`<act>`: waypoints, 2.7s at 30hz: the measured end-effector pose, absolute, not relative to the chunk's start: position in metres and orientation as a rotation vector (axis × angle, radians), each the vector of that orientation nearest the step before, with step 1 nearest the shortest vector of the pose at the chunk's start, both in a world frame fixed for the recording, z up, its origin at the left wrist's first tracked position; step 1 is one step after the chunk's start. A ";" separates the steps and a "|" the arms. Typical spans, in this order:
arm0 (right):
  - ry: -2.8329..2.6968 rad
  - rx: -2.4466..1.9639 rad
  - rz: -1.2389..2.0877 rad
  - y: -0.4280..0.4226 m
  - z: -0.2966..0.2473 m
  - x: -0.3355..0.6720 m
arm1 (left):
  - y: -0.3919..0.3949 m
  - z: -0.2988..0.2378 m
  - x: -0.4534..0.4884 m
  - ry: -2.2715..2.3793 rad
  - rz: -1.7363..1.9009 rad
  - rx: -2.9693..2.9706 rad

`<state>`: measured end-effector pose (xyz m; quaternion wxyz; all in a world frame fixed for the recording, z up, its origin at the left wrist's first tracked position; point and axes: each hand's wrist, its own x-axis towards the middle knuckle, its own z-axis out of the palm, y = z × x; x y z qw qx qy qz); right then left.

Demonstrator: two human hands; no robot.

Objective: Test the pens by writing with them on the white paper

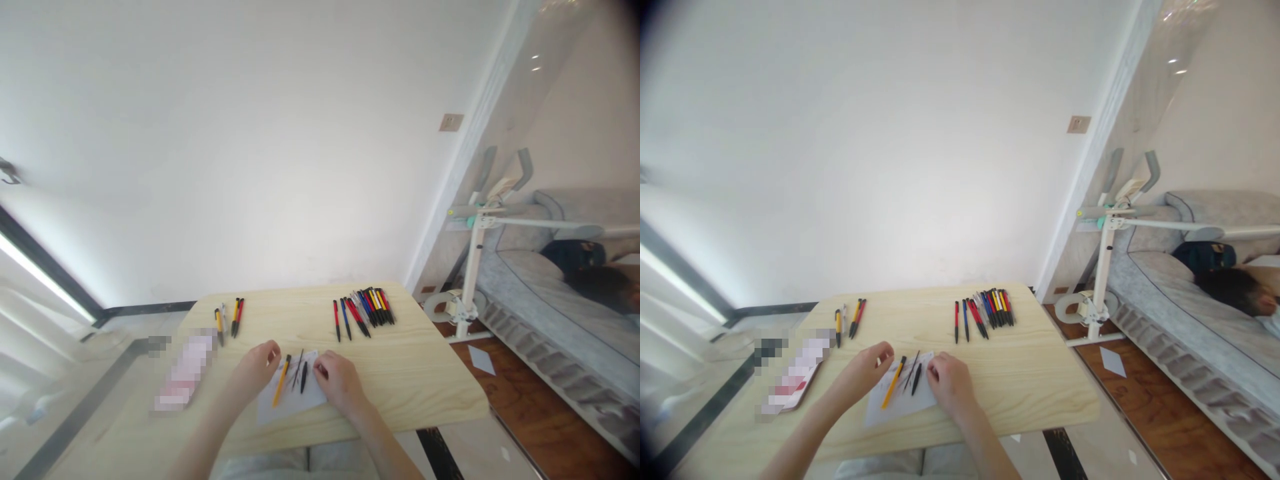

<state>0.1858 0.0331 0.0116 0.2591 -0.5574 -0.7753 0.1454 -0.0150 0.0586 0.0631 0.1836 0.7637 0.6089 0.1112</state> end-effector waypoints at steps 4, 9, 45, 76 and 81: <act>-2.109 -1.538 0.421 0.034 0.012 0.185 | 0.051 0.054 -0.005 1.893 0.038 2.181; -2.091 -1.530 0.411 0.033 0.012 0.185 | 0.051 0.050 0.002 1.922 -0.034 2.178; -1.406 -1.151 0.882 0.024 0.019 0.159 | 0.035 0.040 0.001 0.738 1.421 -0.142; -1.747 -0.973 0.627 0.025 0.056 0.129 | 0.025 0.041 0.001 0.704 1.412 -0.105; -1.924 -1.103 0.542 0.034 0.048 0.151 | 0.031 0.042 -0.015 0.665 1.554 -0.166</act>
